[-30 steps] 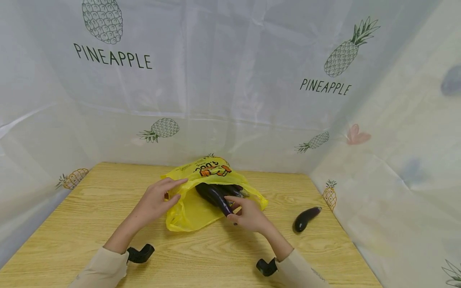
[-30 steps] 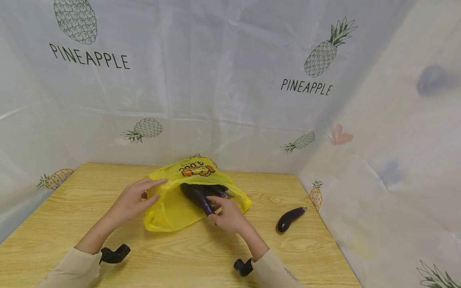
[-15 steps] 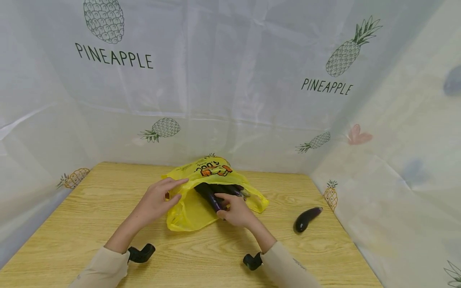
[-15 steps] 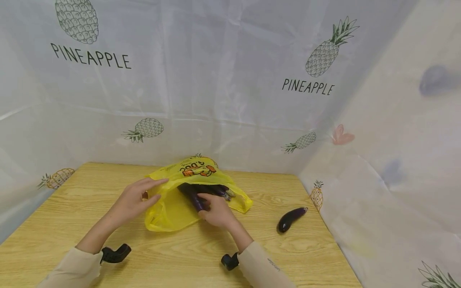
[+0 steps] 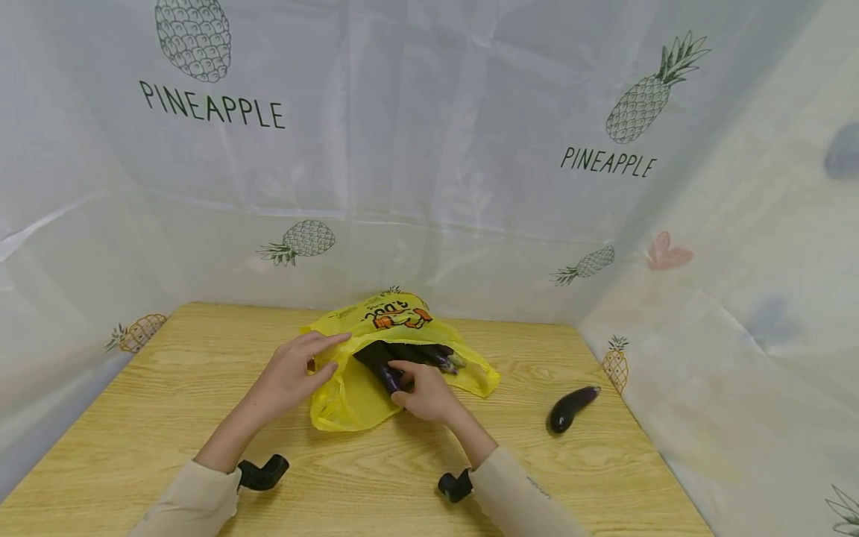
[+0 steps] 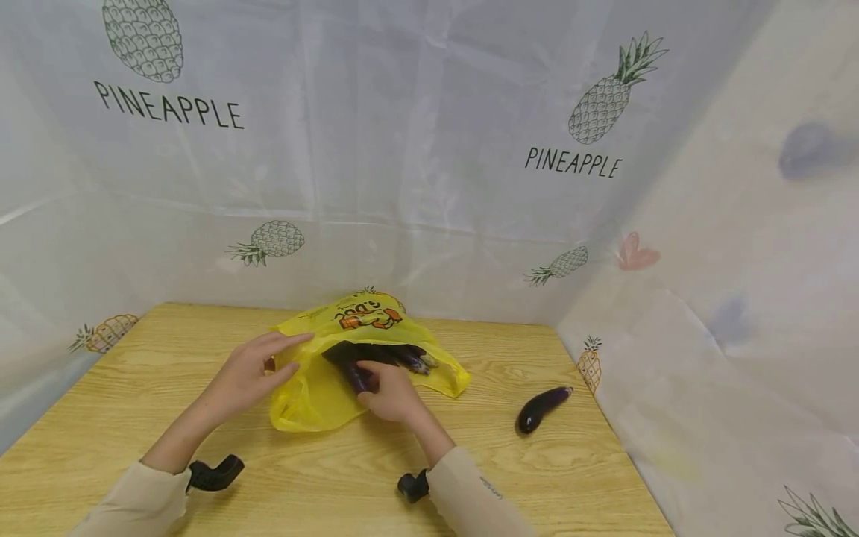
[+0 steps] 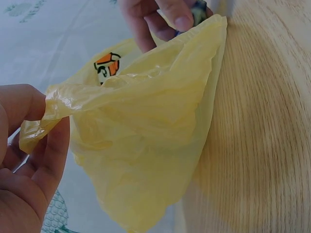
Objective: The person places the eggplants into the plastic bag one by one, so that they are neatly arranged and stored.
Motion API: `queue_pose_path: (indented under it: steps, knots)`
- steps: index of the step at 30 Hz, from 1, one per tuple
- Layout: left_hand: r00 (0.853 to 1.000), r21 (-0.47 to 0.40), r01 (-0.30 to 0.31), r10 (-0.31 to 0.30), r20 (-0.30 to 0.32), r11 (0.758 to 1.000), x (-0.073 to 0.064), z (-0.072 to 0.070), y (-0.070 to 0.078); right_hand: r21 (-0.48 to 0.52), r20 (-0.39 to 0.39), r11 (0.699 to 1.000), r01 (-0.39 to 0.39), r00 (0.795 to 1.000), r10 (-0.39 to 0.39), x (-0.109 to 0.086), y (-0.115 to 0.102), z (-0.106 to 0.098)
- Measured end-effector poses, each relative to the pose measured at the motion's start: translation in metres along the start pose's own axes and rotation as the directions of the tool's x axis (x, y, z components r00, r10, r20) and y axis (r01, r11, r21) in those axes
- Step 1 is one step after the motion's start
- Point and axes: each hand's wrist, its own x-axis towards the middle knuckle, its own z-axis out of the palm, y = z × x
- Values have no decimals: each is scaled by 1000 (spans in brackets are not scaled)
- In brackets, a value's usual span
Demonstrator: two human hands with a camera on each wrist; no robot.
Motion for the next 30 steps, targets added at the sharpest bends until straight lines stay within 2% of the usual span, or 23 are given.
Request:
queue_pose_path:
  steps: [14,20,30]
  knots:
    - [1000,1,-11,11,-6,1000,0,-1,0,-56,-18,998,-27,999,26,10,-3,14]
    - [1000,-6,-12,12,-7,1000,0,0,0,-104,-57,994,-16,998,10,10,-7,16]
    - [1000,-13,-9,9,-5,1000,0,0,0,-145,-107,988,-48,994,33,13,-8,23]
